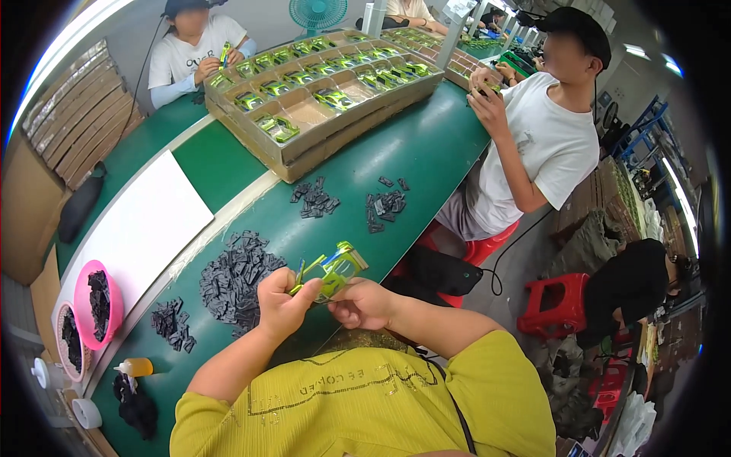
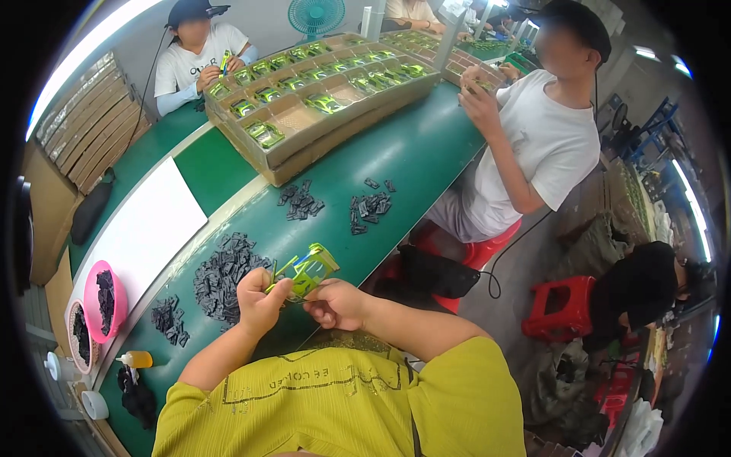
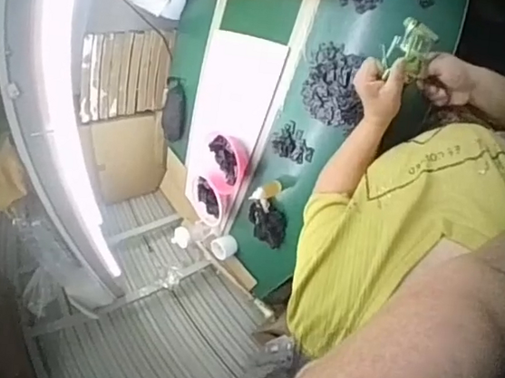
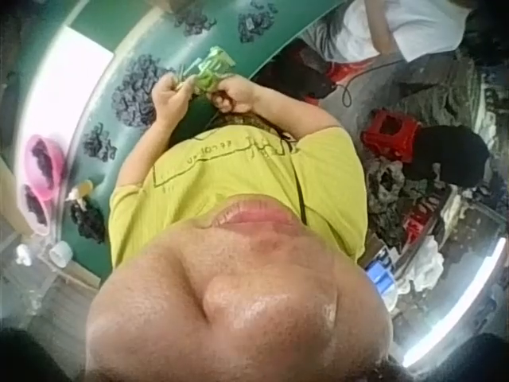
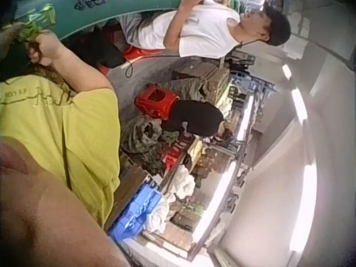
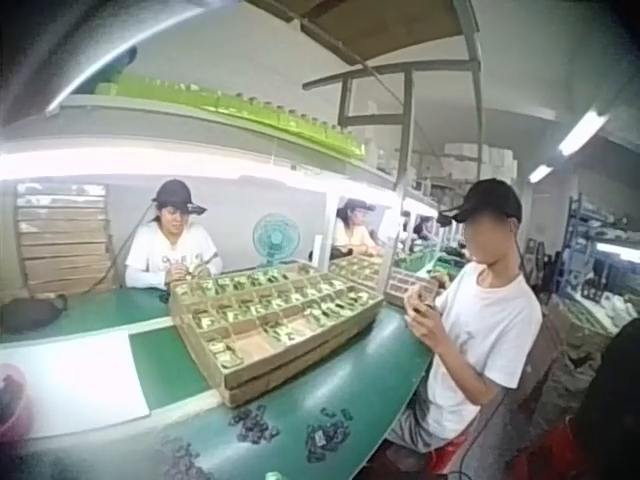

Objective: The person assembles toy cars by taking car frames from a tray, attaching small plastic pieces and doors onto each frame by hand, and returning the assembled cars to the tray.

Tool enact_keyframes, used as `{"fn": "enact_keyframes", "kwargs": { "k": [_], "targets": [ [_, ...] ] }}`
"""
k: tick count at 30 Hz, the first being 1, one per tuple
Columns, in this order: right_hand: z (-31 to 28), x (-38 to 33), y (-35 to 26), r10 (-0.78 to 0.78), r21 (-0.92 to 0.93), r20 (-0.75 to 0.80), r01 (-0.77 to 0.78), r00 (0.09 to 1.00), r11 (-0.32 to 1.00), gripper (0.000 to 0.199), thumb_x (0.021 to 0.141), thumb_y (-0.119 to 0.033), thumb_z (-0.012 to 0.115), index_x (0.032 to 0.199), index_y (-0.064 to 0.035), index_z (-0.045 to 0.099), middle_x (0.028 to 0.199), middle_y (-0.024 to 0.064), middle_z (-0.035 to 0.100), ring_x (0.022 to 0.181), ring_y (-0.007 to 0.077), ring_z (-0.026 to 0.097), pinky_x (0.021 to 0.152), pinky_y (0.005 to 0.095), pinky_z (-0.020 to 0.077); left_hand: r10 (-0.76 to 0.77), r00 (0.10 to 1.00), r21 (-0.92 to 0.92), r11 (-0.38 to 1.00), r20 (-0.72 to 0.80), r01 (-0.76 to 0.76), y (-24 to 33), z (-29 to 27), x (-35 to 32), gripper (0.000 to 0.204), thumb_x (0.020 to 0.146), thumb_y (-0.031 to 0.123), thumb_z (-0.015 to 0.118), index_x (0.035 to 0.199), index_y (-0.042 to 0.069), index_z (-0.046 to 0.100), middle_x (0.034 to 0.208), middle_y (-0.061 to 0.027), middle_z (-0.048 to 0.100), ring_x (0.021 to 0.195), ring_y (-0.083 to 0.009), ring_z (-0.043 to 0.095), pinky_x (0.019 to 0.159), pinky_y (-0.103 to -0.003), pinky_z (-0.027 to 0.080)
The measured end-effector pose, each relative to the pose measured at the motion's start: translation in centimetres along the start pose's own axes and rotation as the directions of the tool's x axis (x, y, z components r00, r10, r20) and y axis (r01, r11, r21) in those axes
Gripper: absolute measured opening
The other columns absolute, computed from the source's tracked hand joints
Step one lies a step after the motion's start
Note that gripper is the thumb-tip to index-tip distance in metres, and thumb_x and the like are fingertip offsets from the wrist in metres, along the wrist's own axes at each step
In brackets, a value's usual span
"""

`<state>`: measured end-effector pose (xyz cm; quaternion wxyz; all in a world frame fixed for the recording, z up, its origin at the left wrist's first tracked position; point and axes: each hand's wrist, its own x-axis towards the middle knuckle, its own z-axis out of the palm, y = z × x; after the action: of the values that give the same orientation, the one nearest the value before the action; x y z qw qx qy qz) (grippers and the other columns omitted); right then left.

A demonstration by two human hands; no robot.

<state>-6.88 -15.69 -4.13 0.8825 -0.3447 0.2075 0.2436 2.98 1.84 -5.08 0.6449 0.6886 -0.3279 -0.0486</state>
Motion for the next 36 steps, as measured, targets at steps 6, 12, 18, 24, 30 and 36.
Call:
{"fn": "enact_keyframes", "kwargs": {
  "k": [6,12,18,24,30,36],
  "targets": [
    [1.0,-0.1,-0.4,-0.084,-0.189,-0.078,0.068,0.993,0.98,0.016,0.097,-0.018,0.057,0.09,-0.0038,0.061,0.068,0.0041,0.057,0.048,0.0121,0.048,0.043,0.0267,0.0341,-0.197,0.98,-0.161,0.969,-0.037,0.189,0.8,0.4,0.4,0.052,0.082,0.019,0.082,0.062,0.009,0.035,0.061,0.0035,0.039,0.057,-0.0056,0.035,0.048,-0.028,0.03],
    [1.3,-1.1,-0.9,-0.737,-0.824,0.246,0.536,0.63,0.183,0.017,0.091,-0.017,0.07,0.097,-0.0016,0.07,0.081,0.0055,0.065,0.07,0.021,0.063,0.066,0.036,0.0507,-0.422,0.905,-0.552,0.744,0.047,0.376,0.2,0.4,1.9,0.046,0.093,0.022,0.073,0.066,0.011,0.038,0.061,-0.0013,0.049,0.046,-0.0121,0.052,0.04,-0.03,0.045],
    [0.9,-0.8,-1.0,-0.709,-0.838,0.524,0.435,0.472,-0.329,0.015,0.083,-0.014,0.075,0.093,-0.0057,0.069,0.078,0.0095,0.061,0.069,0.0291,0.061,0.062,0.038,0.0477,-0.519,0.842,-0.567,0.652,0.149,0.503,0.2,0.1,2.2,0.042,0.096,0.024,0.069,0.068,0.011,0.04,0.063,-0.0051,0.053,0.045,-0.0167,0.056,0.038,-0.032,0.049],
    [1.8,-0.7,-0.2,-0.73,-0.827,0.545,0.408,0.412,-0.387,0.014,0.08,-0.012,0.076,0.088,-0.006,0.066,0.076,0.0086,0.059,0.067,0.0295,0.06,0.059,0.0392,0.0465,-0.557,0.8,-0.491,0.645,0.222,0.585,1.1,-0.8,1.7,0.039,0.094,0.029,0.069,0.073,0.01,0.042,0.065,-0.0067,0.057,0.046,-0.0176,0.059,0.037,-0.031,0.048],
    [2.1,-0.3,-0.8,-0.647,-0.755,0.655,0.36,0.389,-0.548,0.01,0.08,-0.014,0.072,0.078,-0.0124,0.062,0.071,0.0068,0.054,0.063,0.0283,0.058,0.056,0.0392,0.0467,-0.628,0.76,-0.366,0.677,0.166,0.639,2.1,-0.4,2.0,0.042,0.092,0.033,0.072,0.073,0.011,0.042,0.06,-0.0065,0.053,0.04,-0.0183,0.054,0.033,-0.031,0.042],
    [2.1,-1.4,-1.0,-0.787,-0.869,0.394,0.472,0.475,-0.15,0.013,0.079,-0.006,0.078,0.087,-0.0026,0.069,0.079,0.0101,0.065,0.065,0.0233,0.061,0.059,0.0303,0.0483,-0.639,0.715,-0.475,0.554,0.285,0.684,2.3,-0.1,3.4,0.042,0.092,0.039,0.071,0.075,0.01,0.046,0.065,-0.0051,0.055,0.042,-0.0147,0.054,0.033,-0.028,0.038]
  ]
}}
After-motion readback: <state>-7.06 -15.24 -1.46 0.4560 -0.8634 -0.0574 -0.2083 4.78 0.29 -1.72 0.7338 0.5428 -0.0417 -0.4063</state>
